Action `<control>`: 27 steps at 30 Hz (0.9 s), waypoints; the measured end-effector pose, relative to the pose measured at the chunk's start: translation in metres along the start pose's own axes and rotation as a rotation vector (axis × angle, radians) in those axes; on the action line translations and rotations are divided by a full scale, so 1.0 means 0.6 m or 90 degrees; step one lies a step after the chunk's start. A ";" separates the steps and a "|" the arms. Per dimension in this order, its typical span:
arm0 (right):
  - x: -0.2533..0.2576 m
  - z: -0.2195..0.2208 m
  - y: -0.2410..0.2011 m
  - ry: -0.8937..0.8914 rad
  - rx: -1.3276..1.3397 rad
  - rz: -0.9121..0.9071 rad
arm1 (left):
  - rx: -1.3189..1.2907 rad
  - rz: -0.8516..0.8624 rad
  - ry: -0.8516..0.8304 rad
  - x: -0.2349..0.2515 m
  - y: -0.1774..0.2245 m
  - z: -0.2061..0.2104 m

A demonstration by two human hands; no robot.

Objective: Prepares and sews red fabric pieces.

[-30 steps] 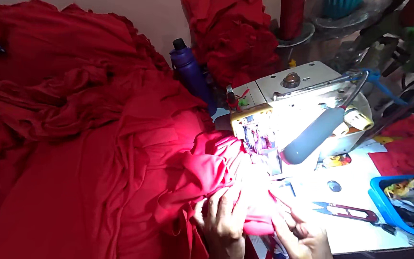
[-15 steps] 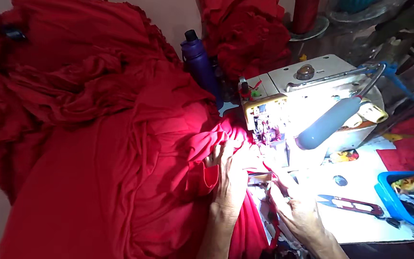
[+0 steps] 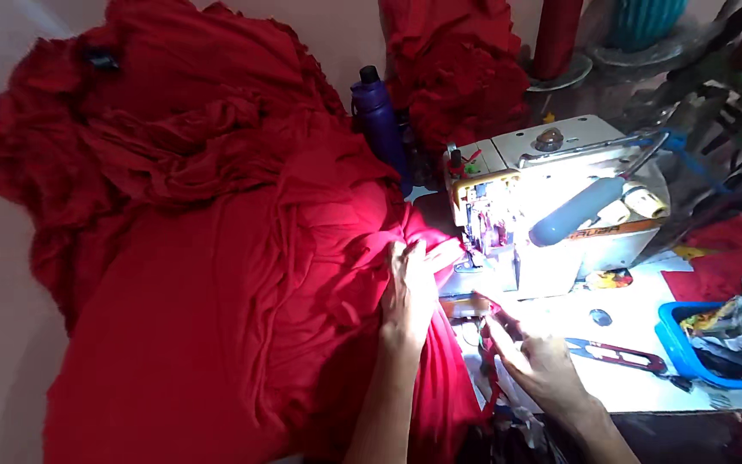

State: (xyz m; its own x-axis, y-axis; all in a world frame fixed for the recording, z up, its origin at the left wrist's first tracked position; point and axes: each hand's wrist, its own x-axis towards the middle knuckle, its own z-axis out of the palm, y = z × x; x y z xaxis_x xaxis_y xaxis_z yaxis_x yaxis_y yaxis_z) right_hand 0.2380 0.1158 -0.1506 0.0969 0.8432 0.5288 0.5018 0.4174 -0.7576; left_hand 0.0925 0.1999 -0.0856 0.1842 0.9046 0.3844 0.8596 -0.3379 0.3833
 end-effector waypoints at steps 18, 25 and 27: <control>-0.055 -0.106 -0.063 -0.377 -0.210 0.096 | -0.112 -0.086 0.356 -0.331 -0.078 -0.089; -0.066 -0.105 -0.116 -0.532 -0.067 -0.102 | -0.141 -0.218 0.448 -0.332 -0.188 -0.096; -0.061 -0.086 -0.141 -0.484 -0.052 -0.144 | -0.283 -0.189 0.453 -0.346 -0.154 -0.105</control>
State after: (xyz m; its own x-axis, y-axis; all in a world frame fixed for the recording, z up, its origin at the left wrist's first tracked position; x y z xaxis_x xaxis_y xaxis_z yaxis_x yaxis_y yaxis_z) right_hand 0.2364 0.0320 -0.0862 -0.6127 0.7536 0.2379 0.5040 0.6045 -0.6168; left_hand -0.0552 0.0270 -0.1479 -0.4838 0.6452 0.5913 0.5327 -0.3190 0.7839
